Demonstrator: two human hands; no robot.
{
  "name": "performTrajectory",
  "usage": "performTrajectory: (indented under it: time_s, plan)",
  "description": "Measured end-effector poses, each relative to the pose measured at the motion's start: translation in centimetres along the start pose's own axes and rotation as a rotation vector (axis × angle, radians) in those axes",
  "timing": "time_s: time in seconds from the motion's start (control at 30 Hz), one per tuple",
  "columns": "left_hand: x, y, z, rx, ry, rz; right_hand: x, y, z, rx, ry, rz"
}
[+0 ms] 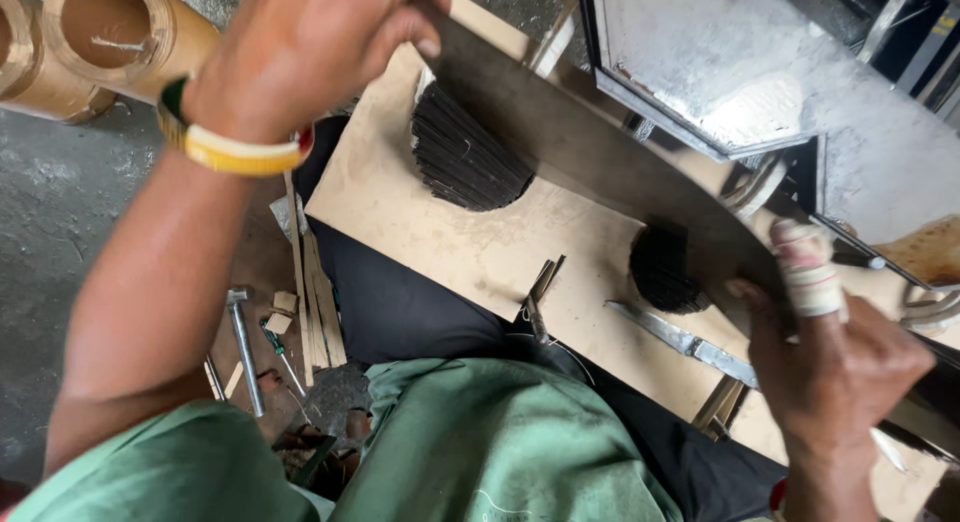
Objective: The person sits on the floor and repeatedly draws a long metal strip across two circular brush-like fixtures mounted on a wooden board. The person holds the strip with both hands, flips it to work both edges, and occasionally uses a small knife to scrape or adjust the strip. The strip is then placed into a metal tray above the brushes.
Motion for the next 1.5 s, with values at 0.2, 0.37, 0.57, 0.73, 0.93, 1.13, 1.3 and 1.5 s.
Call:
performTrajectory:
  time_s: [0.2, 0.37, 0.57, 0.73, 0.93, 1.13, 1.3, 1.5]
  plan:
    - [-1.5, 2.3, 1.6, 0.074, -0.060, -0.002, -0.1, 1.2, -0.1, 0.041, -0.050, -0.052]
    - [-2.5, 3.4, 1.7, 0.037, -0.018, -0.026, 0.2, -0.1, -1.1, 0.094, 0.050, -0.103]
    - [-1.8, 4.4, 2.0, 0.101, 0.051, -0.038, -1.7, -1.2, -3.8, 0.035, 0.065, -0.199]
    - [-3.5, 4.2, 2.3, 0.122, -0.068, -0.030, 0.4, -3.5, -2.8, 0.099, -0.119, -0.157]
    - [-2.8, 5.6, 3.4, 0.125, -0.075, -0.081, 2.4, -0.6, -1.2, 0.006, 0.066, -0.093]
    - [-1.4, 6.3, 5.3, 0.288, -0.065, -0.103, 0.3, 6.8, -0.4, 0.072, -0.020, -0.274]
    - [-2.7, 8.8, 6.8, 0.316, -0.028, -0.146, 1.9, 10.8, 0.7, -0.205, 0.071, -0.274]
    - [-1.9, 6.0, 5.4, 0.284, 0.004, -0.108, 2.8, 6.6, 0.4, -0.126, -0.005, -0.171]
Point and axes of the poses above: each hand's wrist, its own y-axis away from the middle knuckle, its own z-axis out of the palm, x = y × z, the point moved 1 cm from there along -y, towards the middle knuckle, and after that the axes turned 2 degrees about -z, right-handed, at the moved point
